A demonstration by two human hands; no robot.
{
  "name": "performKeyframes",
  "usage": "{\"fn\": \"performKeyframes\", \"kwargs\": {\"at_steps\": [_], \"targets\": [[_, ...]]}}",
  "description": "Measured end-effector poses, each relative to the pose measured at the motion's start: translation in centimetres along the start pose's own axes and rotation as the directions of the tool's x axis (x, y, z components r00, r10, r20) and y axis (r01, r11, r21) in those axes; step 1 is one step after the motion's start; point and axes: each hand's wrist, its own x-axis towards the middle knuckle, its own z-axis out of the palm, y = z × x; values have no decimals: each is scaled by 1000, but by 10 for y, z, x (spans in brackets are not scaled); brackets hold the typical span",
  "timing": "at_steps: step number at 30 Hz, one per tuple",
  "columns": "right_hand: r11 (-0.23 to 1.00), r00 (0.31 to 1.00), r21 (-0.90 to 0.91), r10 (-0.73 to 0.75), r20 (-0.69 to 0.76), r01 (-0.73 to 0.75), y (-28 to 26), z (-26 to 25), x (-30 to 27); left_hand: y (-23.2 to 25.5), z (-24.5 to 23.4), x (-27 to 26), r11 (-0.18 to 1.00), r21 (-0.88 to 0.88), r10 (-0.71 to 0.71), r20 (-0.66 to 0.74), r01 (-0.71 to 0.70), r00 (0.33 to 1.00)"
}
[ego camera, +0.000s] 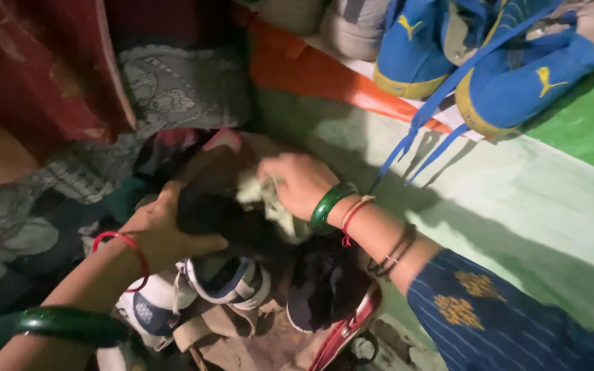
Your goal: The person wipes several pairs of shoes with a light green cloth, handling them one at a time. They pick up each shoe, wipe the upper and sole, and place it back on the floor or a nearby shelf.
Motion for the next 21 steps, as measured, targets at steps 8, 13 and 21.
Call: {"fn": "performKeyframes", "kwargs": {"at_steps": [8,13,21], "targets": [[989,986,42,-134,-102,139,-52,54,-37,4,-3,7,990,141,-35,49,28,998],[998,931,-33,67,360,-59,18,40,-59,0,0,-1,1000,-26,-3,12,3,1000],[992,967,96,-52,-251,79,-58,22,-33,-11,0,8,998,-35,-59,35,60,998]]}}
